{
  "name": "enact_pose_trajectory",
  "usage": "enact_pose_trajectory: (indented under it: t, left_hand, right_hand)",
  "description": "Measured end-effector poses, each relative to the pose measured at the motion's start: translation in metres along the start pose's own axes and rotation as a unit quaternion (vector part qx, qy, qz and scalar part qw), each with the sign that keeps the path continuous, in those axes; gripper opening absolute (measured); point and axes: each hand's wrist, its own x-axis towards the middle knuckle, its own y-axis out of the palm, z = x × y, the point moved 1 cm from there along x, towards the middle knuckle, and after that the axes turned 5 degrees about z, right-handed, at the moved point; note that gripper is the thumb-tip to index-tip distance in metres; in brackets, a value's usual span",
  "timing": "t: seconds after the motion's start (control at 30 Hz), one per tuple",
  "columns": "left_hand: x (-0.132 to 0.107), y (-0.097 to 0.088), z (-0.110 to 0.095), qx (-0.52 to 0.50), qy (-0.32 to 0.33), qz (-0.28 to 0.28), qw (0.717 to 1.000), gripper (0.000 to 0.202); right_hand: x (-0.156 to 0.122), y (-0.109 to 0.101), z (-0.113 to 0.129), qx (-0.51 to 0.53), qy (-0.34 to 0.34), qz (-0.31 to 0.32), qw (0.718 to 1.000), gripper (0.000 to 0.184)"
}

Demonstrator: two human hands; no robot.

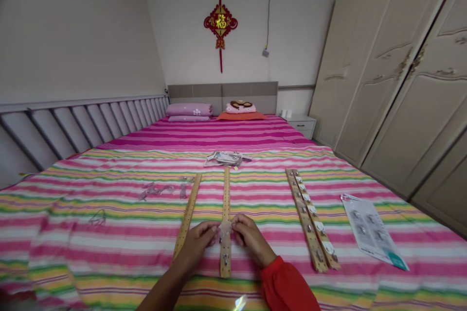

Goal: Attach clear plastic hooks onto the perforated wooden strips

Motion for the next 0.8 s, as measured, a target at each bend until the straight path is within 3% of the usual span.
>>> enact_pose_trajectory:
  t: [0.33,0.8]
  left_hand:
    - [0.029,0.004,0.025,-0.054,-0.013,-0.04,0.998,0.027]
    - [0.051,0.007,0.056,-0.039,-0.026,-0.058,0.997,0.017]
  right_hand:
    - [0.034,-0.015,-0.027,-0.069,0.046,-0.015,0.996,0.022]
    - [0.043,-0.022,-0.047,-0.078,0.074,-0.036,0.994,0.031]
